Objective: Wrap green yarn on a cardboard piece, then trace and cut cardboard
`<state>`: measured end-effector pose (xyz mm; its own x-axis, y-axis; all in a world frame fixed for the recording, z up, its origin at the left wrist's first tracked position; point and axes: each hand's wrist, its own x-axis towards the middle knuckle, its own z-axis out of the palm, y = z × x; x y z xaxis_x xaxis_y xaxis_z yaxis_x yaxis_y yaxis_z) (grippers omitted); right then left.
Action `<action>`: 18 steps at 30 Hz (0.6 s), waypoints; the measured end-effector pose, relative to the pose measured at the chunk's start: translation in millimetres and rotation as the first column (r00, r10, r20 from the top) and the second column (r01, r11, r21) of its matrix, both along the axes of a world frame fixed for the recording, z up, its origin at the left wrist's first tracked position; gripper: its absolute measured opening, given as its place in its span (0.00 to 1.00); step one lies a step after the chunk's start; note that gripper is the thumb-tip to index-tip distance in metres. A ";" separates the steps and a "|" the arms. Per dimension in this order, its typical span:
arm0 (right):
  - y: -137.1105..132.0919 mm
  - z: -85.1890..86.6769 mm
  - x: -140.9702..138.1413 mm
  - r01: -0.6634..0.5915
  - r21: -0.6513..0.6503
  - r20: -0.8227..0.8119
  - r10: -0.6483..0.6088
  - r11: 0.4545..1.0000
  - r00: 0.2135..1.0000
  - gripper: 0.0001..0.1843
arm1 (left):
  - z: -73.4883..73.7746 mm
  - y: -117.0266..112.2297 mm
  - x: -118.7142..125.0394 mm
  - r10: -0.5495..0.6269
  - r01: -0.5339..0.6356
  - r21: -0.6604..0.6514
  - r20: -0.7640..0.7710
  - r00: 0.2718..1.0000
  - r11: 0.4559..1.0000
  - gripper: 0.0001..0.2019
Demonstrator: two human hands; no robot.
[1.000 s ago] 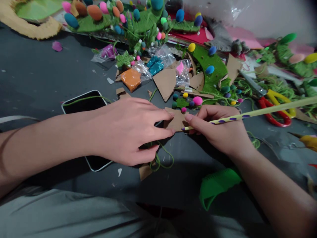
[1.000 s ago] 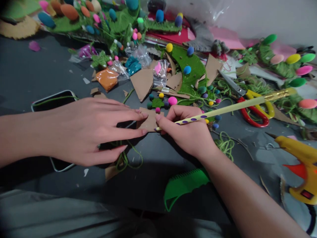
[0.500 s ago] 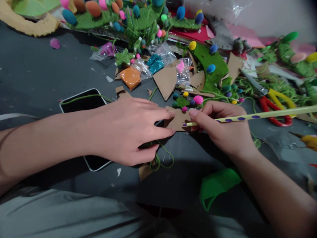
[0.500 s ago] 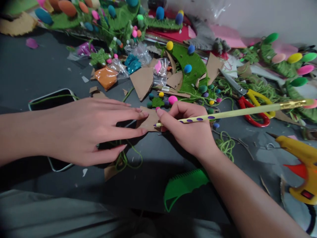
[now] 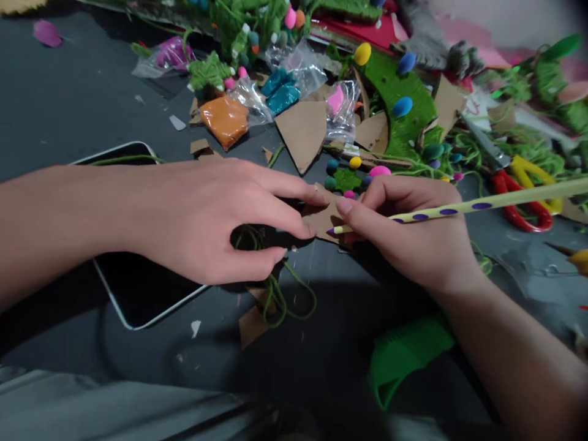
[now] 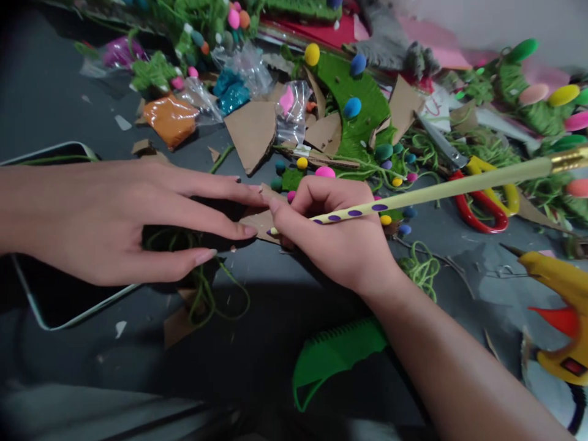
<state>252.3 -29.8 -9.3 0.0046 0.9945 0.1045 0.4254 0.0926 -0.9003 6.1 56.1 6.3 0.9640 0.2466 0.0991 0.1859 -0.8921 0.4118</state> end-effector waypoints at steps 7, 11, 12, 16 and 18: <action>2.8 1.1 -1.8 0.011 -0.034 -0.036 -0.012 0.999 0.999 0.22 | -3.5 6.3 -0.7 -0.075 0.075 -0.008 -0.006 0.997 0.997 0.20; 2.5 0.9 -1.3 0.001 -0.032 -0.032 -0.002 0.999 0.999 0.23 | -4.0 6.2 -0.3 -0.077 0.077 0.008 0.018 0.997 0.997 0.20; 2.3 0.6 -1.3 0.009 -0.031 -0.039 -0.010 0.999 0.999 0.22 | -4.0 6.2 -0.2 -0.078 0.078 0.016 0.027 0.997 0.997 0.20; 2.0 0.5 -1.4 -0.004 -0.034 -0.016 0.003 0.999 1.000 0.22 | -3.8 7.1 -1.2 -0.083 0.082 0.027 0.038 0.996 0.996 0.20; 1.9 0.9 -1.3 -0.009 -0.039 -0.007 0.009 0.999 1.000 0.22 | -3.9 7.7 -2.1 -0.076 0.076 0.014 0.030 0.997 0.997 0.20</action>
<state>251.0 -27.8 -8.4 -0.0035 0.9978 0.0659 0.4187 0.0614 -0.9061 4.0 63.8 2.3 0.9764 0.1710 0.1316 0.1045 -0.9084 0.4048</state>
